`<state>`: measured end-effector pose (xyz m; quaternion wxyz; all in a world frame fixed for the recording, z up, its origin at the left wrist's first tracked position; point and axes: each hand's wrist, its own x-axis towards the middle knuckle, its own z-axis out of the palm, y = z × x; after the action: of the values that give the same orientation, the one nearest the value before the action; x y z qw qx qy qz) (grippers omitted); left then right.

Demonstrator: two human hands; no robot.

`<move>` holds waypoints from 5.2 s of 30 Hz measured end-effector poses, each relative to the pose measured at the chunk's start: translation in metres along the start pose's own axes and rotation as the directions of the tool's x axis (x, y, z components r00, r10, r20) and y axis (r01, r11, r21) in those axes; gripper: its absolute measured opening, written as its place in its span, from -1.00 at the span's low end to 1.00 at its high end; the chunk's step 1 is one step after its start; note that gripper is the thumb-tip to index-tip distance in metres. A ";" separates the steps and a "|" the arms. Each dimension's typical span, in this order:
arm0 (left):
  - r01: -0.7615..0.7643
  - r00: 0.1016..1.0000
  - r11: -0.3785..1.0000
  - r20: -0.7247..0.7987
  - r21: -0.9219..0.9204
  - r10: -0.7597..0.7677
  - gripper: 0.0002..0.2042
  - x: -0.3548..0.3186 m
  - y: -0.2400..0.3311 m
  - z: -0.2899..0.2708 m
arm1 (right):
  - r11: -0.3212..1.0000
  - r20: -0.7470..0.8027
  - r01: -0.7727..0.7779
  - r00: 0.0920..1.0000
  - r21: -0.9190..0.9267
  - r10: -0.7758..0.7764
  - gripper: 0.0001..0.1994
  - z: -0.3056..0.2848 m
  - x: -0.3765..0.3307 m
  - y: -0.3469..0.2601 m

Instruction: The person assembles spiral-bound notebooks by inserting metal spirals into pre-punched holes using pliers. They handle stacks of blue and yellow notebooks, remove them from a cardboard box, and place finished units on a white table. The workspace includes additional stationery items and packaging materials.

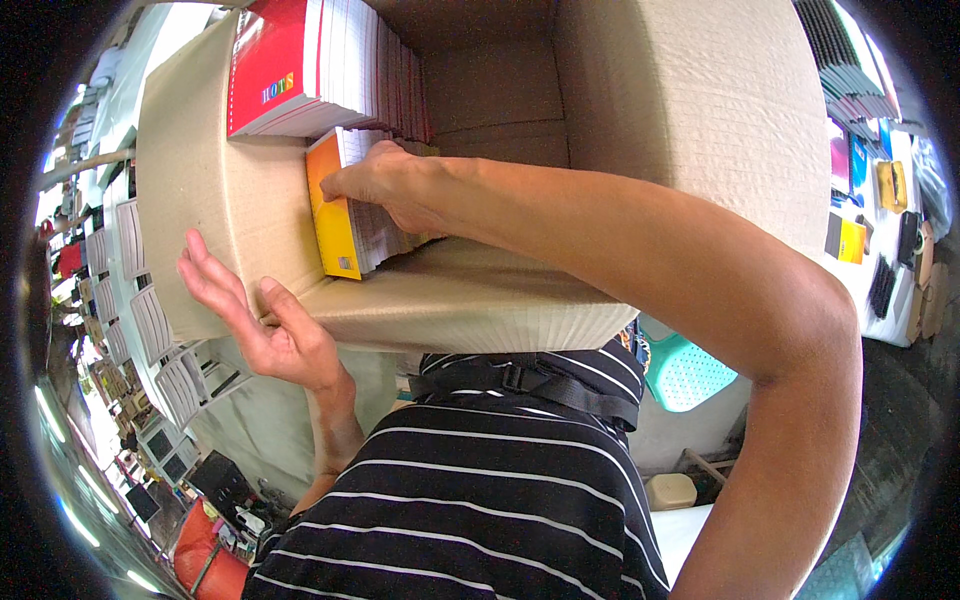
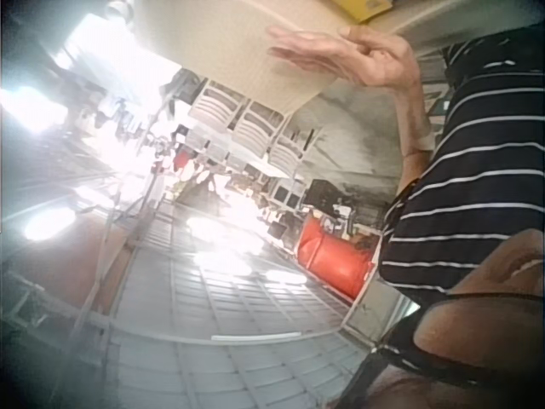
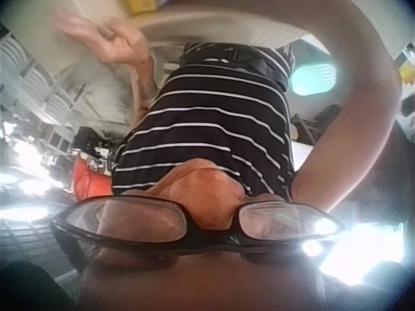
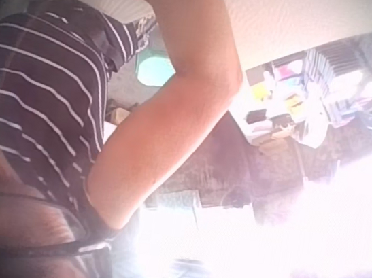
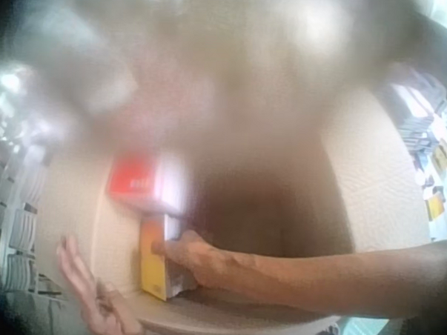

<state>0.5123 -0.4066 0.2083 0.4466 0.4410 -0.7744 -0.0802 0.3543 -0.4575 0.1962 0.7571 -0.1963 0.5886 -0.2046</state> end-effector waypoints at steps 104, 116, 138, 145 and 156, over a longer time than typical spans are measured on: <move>0.184 0.964 0.962 -0.227 0.201 -0.137 -0.51 -0.021 -0.044 0.000 | 0.367 -0.530 0.573 0.819 0.733 -0.220 -0.43 -0.469 -0.170 0.411; 0.278 0.895 0.959 -0.376 0.046 -0.241 -0.43 -0.024 0.013 0.022 | 0.314 -0.136 0.786 0.287 -0.533 -0.948 -0.64 -0.248 -0.313 0.126; 0.002 0.992 0.981 0.126 0.196 -0.027 -0.45 -0.020 -0.032 -0.039 | 0.989 -0.288 -0.145 0.948 -0.013 0.135 -0.86 -0.046 0.110 0.057; -0.021 0.995 0.983 0.099 0.185 0.003 -0.44 -0.022 -0.038 -0.030 | 0.954 -0.321 -0.075 0.931 0.292 0.172 -0.75 -0.018 0.090 0.067; 0.001 0.999 0.980 0.047 0.201 -0.010 -0.47 -0.017 -0.028 -0.022 | 0.958 -0.343 0.017 0.935 0.287 0.087 -0.86 -0.017 0.116 0.083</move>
<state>0.5502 -0.4045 0.1958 0.3812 0.4840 -0.7876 -0.0134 0.3703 -0.4517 0.0533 0.6634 -0.0346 0.6822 -0.3055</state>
